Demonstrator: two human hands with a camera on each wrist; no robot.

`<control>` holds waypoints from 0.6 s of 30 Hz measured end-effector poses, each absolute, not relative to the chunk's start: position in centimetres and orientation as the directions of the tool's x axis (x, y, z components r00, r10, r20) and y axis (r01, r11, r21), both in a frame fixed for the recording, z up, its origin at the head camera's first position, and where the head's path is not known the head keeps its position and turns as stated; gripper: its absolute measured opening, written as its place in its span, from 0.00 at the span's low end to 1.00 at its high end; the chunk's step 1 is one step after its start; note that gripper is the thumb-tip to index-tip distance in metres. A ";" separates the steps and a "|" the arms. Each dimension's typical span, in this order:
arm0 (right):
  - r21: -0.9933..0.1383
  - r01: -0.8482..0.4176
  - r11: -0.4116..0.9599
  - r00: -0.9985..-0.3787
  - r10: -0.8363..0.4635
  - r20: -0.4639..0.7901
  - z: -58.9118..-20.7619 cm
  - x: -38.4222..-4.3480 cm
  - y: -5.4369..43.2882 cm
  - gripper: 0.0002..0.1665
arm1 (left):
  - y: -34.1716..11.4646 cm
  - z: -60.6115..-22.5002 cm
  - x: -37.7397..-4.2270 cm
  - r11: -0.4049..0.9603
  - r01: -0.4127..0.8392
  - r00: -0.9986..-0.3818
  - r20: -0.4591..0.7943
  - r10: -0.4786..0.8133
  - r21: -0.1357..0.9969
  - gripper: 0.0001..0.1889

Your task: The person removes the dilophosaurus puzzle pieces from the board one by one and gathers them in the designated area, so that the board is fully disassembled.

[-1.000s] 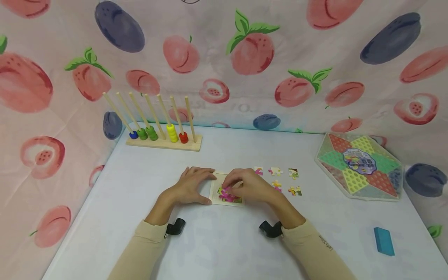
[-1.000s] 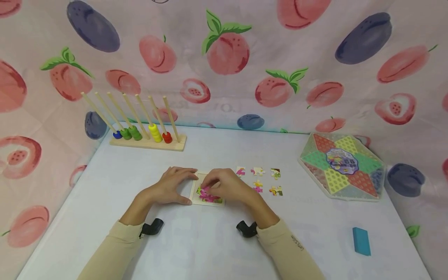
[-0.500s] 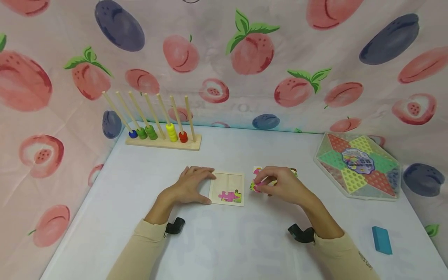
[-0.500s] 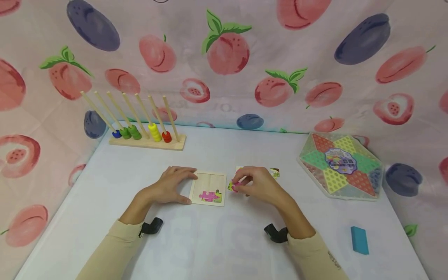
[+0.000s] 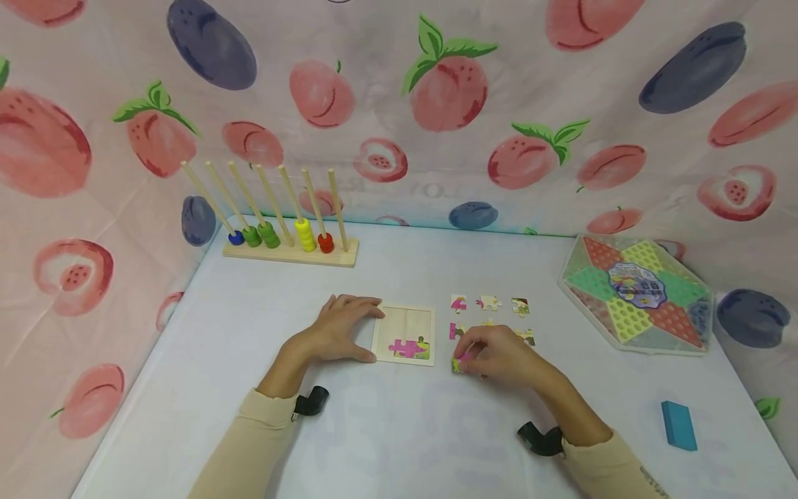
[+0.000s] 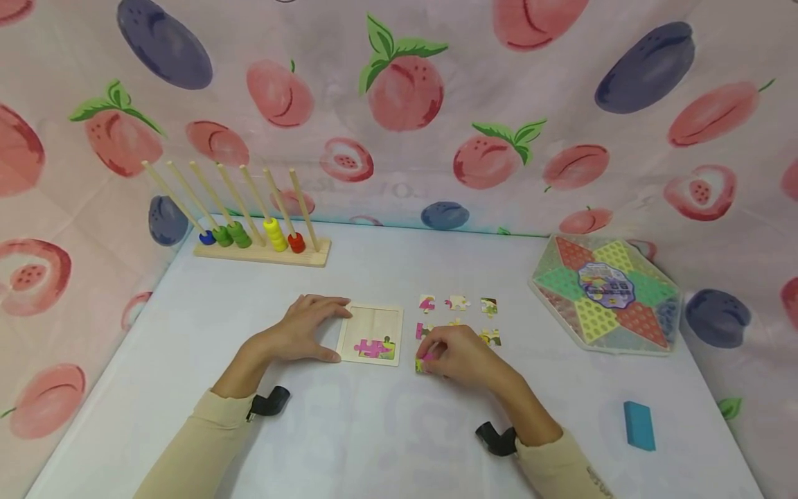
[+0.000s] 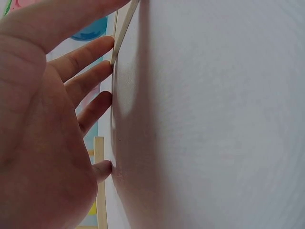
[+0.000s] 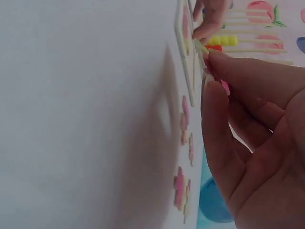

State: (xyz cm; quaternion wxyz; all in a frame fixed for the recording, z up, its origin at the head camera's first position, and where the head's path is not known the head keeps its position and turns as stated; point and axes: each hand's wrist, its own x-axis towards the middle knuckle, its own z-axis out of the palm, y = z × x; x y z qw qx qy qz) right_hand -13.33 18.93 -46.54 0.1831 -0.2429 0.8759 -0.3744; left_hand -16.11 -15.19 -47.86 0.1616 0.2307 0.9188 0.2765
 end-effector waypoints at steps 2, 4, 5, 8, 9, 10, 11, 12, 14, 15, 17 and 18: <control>-0.730 -0.297 0.615 -0.814 -0.563 -0.143 -46.9 -13.2 18.8 0.09 | -15.2 -47.9 -16.1 0.739 0.339 -0.841 -0.165 0.515 0.582 0.38; -0.724 -0.300 0.621 -0.813 -0.563 -0.146 -47.3 -13.1 18.8 0.09 | -15.3 -47.9 -16.1 0.737 0.340 -0.841 -0.163 0.517 0.584 0.38; -0.724 -0.299 0.621 -0.813 -0.563 -0.147 -47.4 -13.1 18.7 0.10 | -15.3 -48.0 -16.1 0.737 0.341 -0.840 -0.162 0.518 0.584 0.38; -0.720 -0.309 0.621 -0.816 -0.562 -0.135 -47.6 -13.0 18.6 0.10 | -15.3 -48.1 -16.2 0.735 0.340 -0.840 -0.162 0.518 0.587 0.38; -0.719 -0.314 0.620 -0.817 -0.562 -0.127 -47.6 -13.0 18.5 0.10 | -15.3 -48.1 -16.2 0.735 0.338 -0.840 -0.163 0.517 0.588 0.38; -0.717 -0.314 0.623 -0.821 -0.557 -0.125 -47.6 -13.0 18.5 0.11 | -15.3 -48.1 -16.2 0.734 0.338 -0.840 -0.163 0.517 0.589 0.38; -0.711 -0.313 0.630 -0.826 -0.550 -0.123 -47.6 -13.0 18.4 0.11 | -15.3 -48.1 -16.2 0.734 0.338 -0.840 -0.162 0.517 0.589 0.38; -0.704 -0.321 0.633 -0.828 -0.548 -0.116 -47.7 -13.0 18.4 0.11 | -15.3 -48.1 -16.1 0.734 0.338 -0.841 -0.162 0.517 0.590 0.38; -0.689 -0.312 0.654 -0.840 -0.528 -0.121 -47.7 -12.9 18.2 0.12 | -15.3 -48.0 -16.1 0.733 0.339 -0.841 -0.160 0.517 0.589 0.38; -0.680 -0.307 0.666 -0.846 -0.519 -0.126 -47.6 -12.9 18.2 0.12 | -15.3 -48.0 -16.1 0.733 0.340 -0.841 -0.159 0.517 0.589 0.38; -0.659 -0.302 0.689 -0.854 -0.503 -0.135 -47.6 -12.8 18.0 0.12 | -15.3 -48.0 -16.1 0.734 0.343 -0.842 -0.155 0.517 0.587 0.38; -0.650 -0.302 0.697 -0.856 -0.499 -0.137 -47.6 -12.8 17.9 0.12 | -15.3 -48.0 -16.1 0.734 0.345 -0.842 -0.153 0.518 0.585 0.38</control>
